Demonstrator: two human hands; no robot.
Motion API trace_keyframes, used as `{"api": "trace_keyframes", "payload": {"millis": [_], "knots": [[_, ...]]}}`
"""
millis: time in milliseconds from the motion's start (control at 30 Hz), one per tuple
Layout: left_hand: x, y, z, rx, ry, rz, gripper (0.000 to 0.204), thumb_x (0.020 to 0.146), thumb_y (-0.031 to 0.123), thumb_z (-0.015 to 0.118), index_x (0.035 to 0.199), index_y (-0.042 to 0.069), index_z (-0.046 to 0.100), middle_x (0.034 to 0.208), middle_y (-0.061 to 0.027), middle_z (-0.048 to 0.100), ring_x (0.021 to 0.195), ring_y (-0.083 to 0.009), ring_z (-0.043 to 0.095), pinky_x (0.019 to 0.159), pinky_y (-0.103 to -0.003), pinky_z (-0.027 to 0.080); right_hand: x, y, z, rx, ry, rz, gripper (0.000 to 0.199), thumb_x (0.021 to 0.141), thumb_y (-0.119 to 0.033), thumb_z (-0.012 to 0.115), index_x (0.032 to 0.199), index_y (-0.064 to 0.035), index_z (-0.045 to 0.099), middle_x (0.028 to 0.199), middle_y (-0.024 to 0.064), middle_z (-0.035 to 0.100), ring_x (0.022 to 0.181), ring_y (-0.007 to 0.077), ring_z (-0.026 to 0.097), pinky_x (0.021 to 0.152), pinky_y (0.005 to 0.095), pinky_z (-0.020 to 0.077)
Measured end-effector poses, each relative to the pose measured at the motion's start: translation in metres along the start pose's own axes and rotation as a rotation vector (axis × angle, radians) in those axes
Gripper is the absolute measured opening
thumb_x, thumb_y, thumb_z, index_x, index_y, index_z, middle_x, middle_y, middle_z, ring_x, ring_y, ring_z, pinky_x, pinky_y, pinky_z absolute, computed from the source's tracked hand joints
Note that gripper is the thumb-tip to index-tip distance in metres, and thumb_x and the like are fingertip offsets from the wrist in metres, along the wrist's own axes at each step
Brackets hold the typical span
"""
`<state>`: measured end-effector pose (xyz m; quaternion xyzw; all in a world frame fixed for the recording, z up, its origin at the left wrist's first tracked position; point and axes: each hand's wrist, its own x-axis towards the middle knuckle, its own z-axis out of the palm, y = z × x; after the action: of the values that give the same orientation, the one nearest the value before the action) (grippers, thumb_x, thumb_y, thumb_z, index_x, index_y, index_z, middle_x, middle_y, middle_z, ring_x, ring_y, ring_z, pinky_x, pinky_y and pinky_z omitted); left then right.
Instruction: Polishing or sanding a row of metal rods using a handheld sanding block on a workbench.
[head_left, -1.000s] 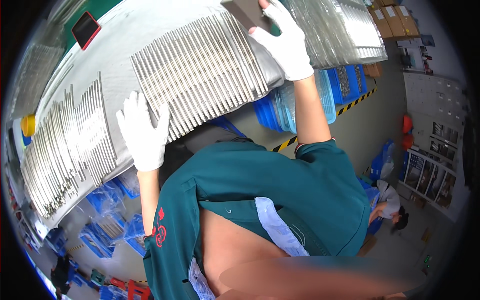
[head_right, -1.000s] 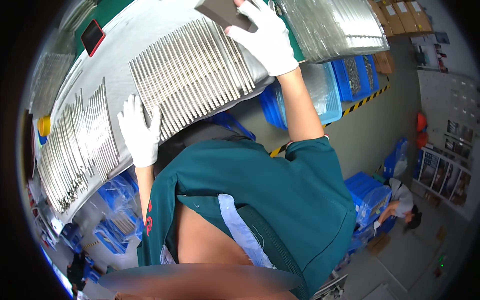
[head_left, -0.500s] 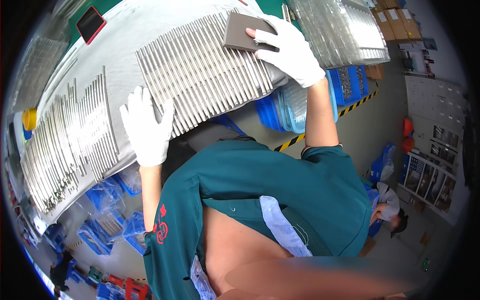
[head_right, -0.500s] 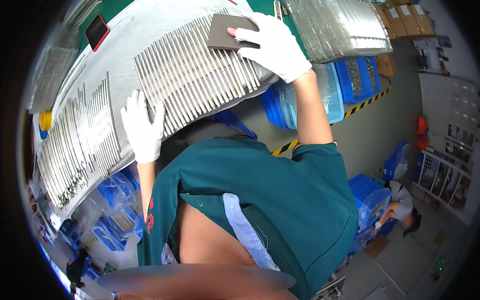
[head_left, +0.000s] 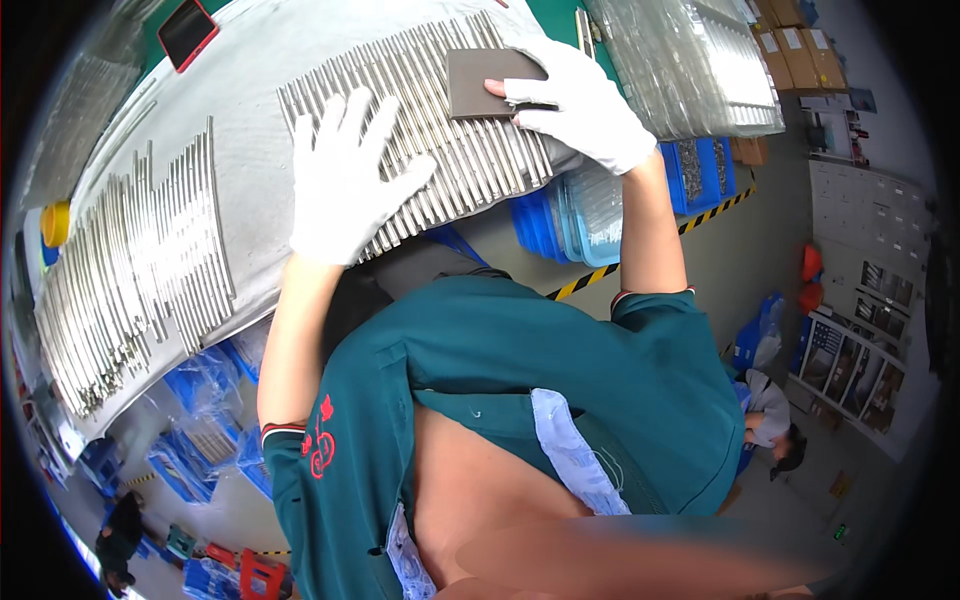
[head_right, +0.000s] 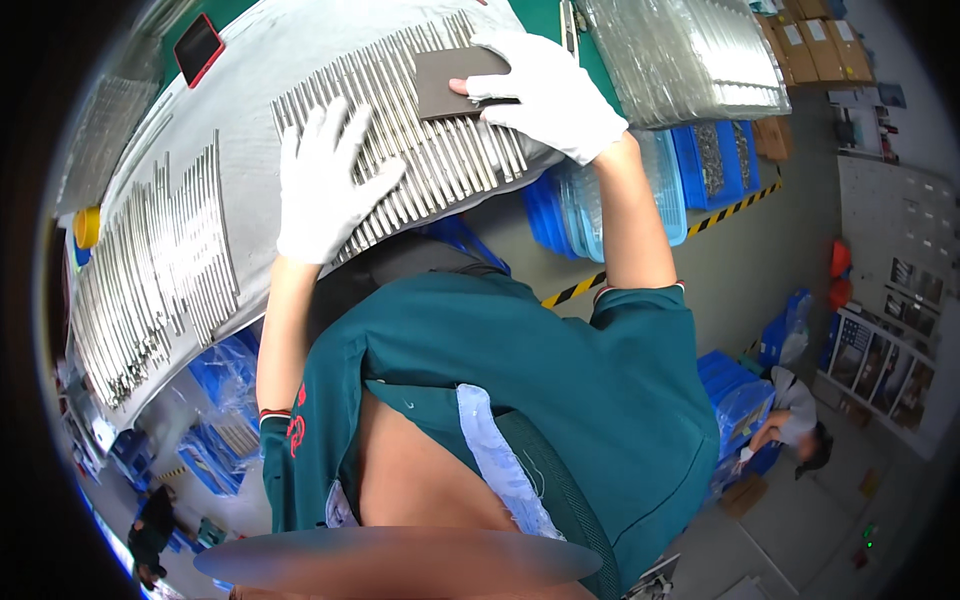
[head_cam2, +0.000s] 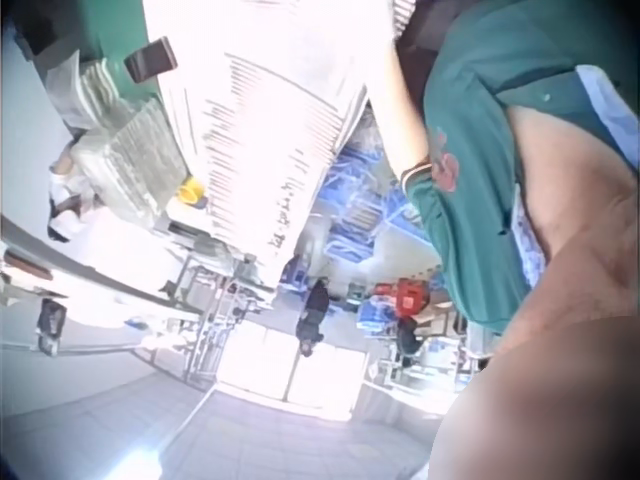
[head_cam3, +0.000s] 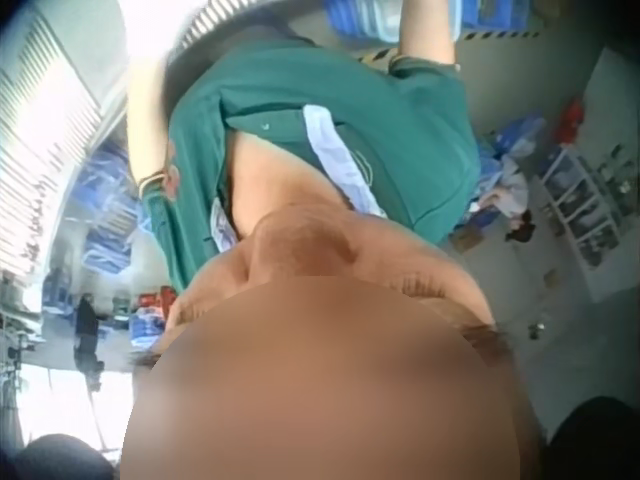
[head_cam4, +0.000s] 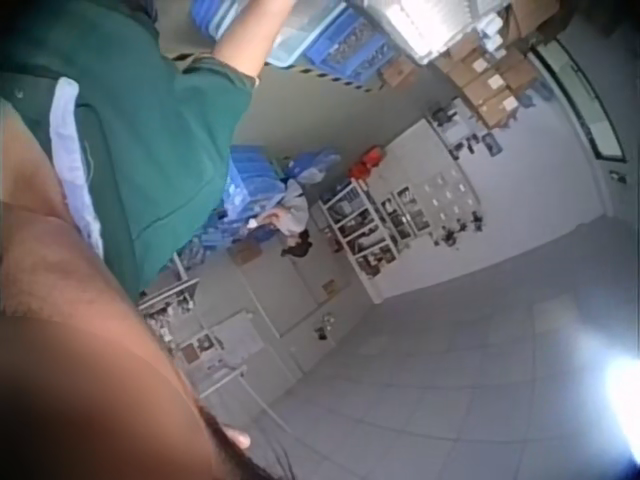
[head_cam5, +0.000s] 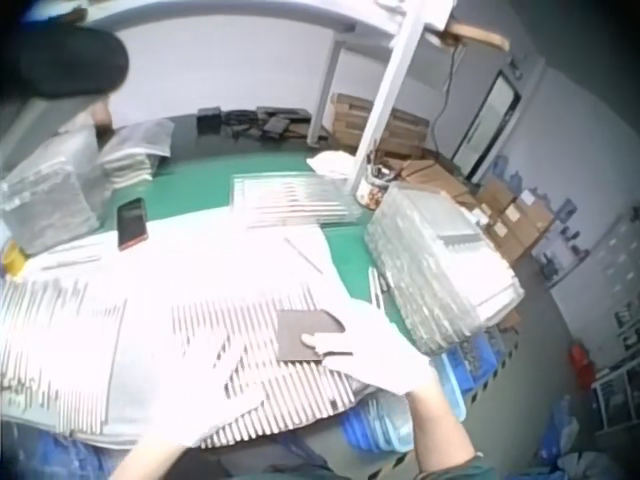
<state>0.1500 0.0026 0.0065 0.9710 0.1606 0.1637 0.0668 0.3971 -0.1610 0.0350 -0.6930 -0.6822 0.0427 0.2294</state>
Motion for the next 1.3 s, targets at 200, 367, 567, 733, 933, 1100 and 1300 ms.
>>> {"api": "trace_keyframes", "payload": {"millis": [200, 367, 567, 733, 933, 1100, 1300], "knots": [[-0.012, -0.012, 0.001, -0.005, -0.014, -0.05, 0.063, 0.086, 0.054, 0.063, 0.133, 0.012, 0.061, 0.14, -0.0196, 0.054, 0.132, -0.0377, 0.046, 0.113, -0.054, 0.027, 0.013, -0.004, 0.009, 0.069, -0.088, 0.001, 0.038, 0.082, -0.028, 0.07, 0.12, -0.0246, 0.072, 0.138, 0.0154, 0.052, 0.124, 0.0354, 0.05, 0.109, 0.0426, 0.0376], [-0.037, -0.037, -0.008, -0.076, -0.049, -0.17, 0.061, 0.086, 0.041, 0.07, 0.137, 0.01, 0.057, 0.144, -0.0217, 0.049, 0.134, -0.0394, 0.045, 0.115, -0.049, 0.028, 0.035, -0.034, 0.025, -0.05, -0.078, -0.131, 0.036, 0.086, -0.034, 0.066, 0.12, -0.0278, 0.072, 0.134, 0.0127, 0.057, 0.119, 0.0324, 0.054, 0.103, 0.0407, 0.0418], [-0.037, -0.036, -0.013, -1.389, 0.392, -0.805, 0.059, 0.106, 0.036, 0.043, 0.148, -0.005, 0.038, 0.154, -0.0174, 0.038, 0.146, -0.0247, 0.032, 0.121, -0.036, 0.023, 0.038, -0.044, 0.033, 0.176, 0.103, -0.115, 0.038, 0.086, -0.033, 0.068, 0.123, -0.0258, 0.07, 0.132, 0.0119, 0.058, 0.111, 0.0324, 0.058, 0.095, 0.0395, 0.0465], [-0.07, -0.077, 0.014, -3.158, 0.696, -0.256, 0.07, 0.105, 0.045, 0.041, 0.148, -0.008, 0.032, 0.154, -0.0229, 0.033, 0.147, -0.0305, 0.027, 0.124, -0.041, 0.017, -0.001, -0.001, -0.006, 0.059, -0.057, 0.015, 0.039, 0.082, -0.026, 0.07, 0.119, -0.0173, 0.072, 0.136, 0.0138, 0.057, 0.117, 0.0321, 0.056, 0.103, 0.039, 0.0432], [-0.056, -0.054, 0.004, -1.805, 0.736, -0.696, 0.062, 0.1, 0.039, 0.055, 0.144, -0.003, 0.042, 0.15, -0.0196, 0.042, 0.144, -0.0315, 0.033, 0.121, -0.04, 0.027, -0.011, -0.008, -0.009, 0.132, -0.192, 0.171, 0.041, 0.082, -0.027, 0.071, 0.121, -0.0188, 0.073, 0.144, 0.0154, 0.05, 0.127, 0.034, 0.05, 0.109, 0.0397, 0.0379], [-0.056, -0.051, 0.003, -1.722, 0.71, -0.688, 0.065, 0.101, 0.042, 0.051, 0.144, -0.005, 0.041, 0.151, -0.021, 0.041, 0.144, -0.0318, 0.033, 0.122, -0.04, 0.024, 0.003, -0.021, -0.014, 0.053, -0.132, 0.113, 0.042, 0.079, -0.024, 0.072, 0.121, -0.0175, 0.073, 0.142, 0.0147, 0.053, 0.126, 0.0333, 0.051, 0.109, 0.0392, 0.0383], [-0.053, -0.043, -0.002, -1.674, 0.695, -0.691, 0.06, 0.105, 0.039, 0.044, 0.143, -0.007, 0.041, 0.149, -0.0215, 0.042, 0.143, -0.0307, 0.033, 0.122, -0.043, 0.02, -0.005, -0.01, -0.011, 0.061, -0.148, 0.063, 0.041, 0.078, -0.019, 0.073, 0.118, -0.0197, 0.074, 0.135, 0.0134, 0.056, 0.121, 0.0338, 0.053, 0.103, 0.04, 0.0424]]}}
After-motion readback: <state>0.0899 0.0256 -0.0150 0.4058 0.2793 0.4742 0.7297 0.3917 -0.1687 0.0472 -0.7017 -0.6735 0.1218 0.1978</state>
